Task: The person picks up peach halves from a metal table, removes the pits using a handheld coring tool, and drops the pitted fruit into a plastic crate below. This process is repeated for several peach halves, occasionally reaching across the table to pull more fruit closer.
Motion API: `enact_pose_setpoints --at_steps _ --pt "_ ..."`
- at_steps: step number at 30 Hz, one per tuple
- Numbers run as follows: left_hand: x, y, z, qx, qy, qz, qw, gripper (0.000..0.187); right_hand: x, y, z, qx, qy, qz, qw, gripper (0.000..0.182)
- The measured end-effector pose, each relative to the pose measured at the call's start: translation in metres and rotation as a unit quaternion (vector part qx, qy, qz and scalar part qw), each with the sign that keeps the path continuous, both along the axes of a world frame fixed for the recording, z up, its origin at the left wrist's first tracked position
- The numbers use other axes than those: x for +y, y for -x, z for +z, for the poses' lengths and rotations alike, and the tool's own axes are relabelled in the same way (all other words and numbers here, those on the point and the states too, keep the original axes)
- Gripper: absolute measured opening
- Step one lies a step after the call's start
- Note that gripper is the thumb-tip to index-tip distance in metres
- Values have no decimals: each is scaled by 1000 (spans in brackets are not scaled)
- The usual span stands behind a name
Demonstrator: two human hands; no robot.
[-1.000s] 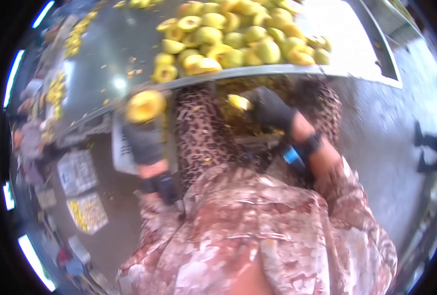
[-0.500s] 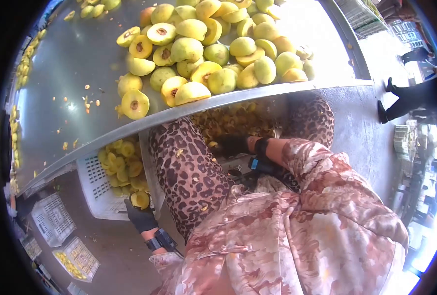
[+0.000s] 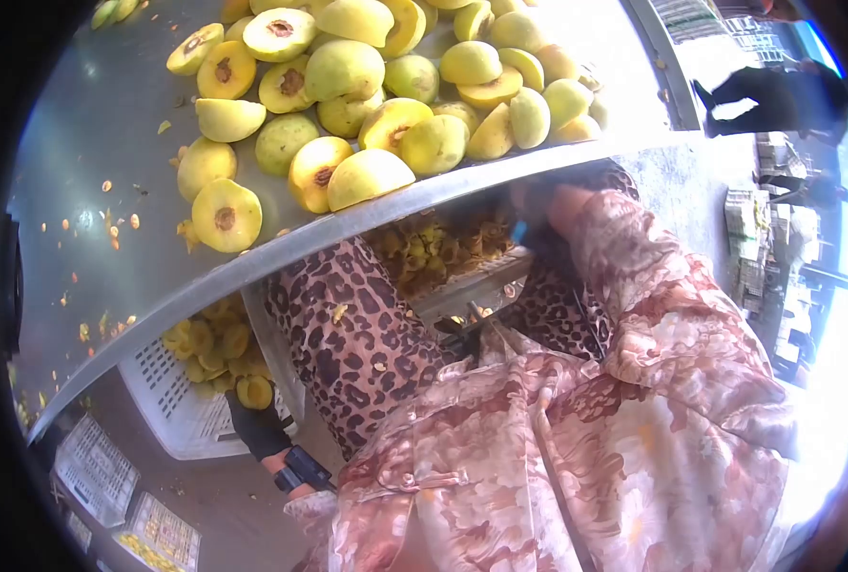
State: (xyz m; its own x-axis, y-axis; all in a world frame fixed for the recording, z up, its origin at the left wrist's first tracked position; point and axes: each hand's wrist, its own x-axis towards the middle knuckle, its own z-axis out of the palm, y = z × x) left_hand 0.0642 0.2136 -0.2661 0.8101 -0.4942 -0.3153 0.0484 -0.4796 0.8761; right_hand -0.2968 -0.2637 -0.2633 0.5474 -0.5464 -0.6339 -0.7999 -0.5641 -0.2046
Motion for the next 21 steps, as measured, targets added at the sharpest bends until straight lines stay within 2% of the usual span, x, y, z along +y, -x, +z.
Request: enact_pose_setpoints --at_steps 1,3,5,8,11,14,17,19,21 --pt "-17 8 24 -22 -68 -13 997 38 11 12 -4 6 -10 1 1000 42" --pt "-30 20 45 -25 -129 -10 991 37 38 39 -11 16 -32 -7 999 41" --pt "-35 26 48 19 -114 19 993 40 38 32 -14 17 -38 -4 999 40" --pt "-33 27 45 112 -84 71 988 35 -8 -14 -13 11 -4 -1 1000 40" --pt "7 16 -1 43 -82 -10 996 35 -47 -62 2 3 27 -7 1000 39" --pt "-39 24 50 234 -70 160 956 34 -28 -57 1 -7 14 0 1000 38" --pt "-37 26 39 268 12 191 944 36 42 -39 -24 -42 -57 16 997 37" --pt "-8 20 -10 127 -13 51 990 37 77 -51 -50 -80 -81 22 993 36" --pt "2 17 -26 10 -47 -49 998 37 74 -64 -58 -95 -75 19 992 36"
